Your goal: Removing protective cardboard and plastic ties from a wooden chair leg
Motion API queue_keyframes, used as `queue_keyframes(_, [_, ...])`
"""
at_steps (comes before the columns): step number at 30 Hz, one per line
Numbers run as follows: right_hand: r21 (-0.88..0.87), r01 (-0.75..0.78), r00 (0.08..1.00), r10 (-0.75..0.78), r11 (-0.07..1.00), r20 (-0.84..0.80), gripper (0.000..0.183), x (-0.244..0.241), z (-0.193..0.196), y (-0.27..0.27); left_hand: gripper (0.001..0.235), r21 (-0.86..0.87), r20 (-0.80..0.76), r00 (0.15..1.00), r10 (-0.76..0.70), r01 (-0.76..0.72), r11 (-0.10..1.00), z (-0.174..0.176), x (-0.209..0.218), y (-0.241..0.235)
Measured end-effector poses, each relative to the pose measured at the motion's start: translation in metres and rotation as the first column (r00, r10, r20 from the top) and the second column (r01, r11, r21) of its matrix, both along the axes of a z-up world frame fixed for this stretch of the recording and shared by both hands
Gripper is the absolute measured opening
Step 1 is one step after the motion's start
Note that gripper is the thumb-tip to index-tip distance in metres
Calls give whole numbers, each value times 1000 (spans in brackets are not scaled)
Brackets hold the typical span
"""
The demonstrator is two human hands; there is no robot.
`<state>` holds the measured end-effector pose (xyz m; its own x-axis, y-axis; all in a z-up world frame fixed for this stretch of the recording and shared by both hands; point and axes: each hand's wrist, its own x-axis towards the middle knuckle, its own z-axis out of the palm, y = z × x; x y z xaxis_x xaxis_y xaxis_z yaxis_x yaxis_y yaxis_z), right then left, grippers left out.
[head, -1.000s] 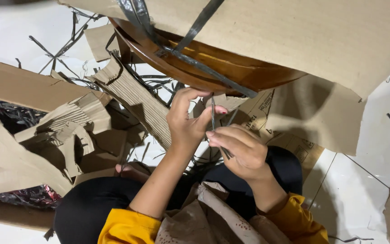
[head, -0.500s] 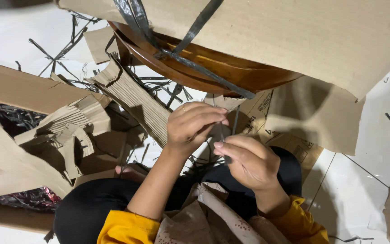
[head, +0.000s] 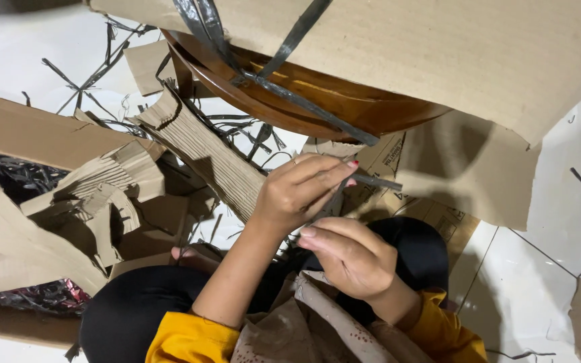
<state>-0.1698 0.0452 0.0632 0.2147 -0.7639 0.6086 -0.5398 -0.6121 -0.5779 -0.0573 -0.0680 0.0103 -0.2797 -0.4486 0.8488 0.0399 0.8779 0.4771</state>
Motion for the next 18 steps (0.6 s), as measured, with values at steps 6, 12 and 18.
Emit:
queue_keyframes(6, [44,-265,952,254,963,173,30,-82,-41,-22,17,191,-180,983,46,-12,982,-17,-22,5])
queue_keyframes(12, [-211,319,944,-330,924,-16,7,-36,-4,-46,20,248,-132,991,37,-3,969,-7,-19,5])
queue_keyframes(18, [-380,221,974,-224,898,37,27,-40,-16,-55,14,314,-157,985,70,-18,949,9,-15,7])
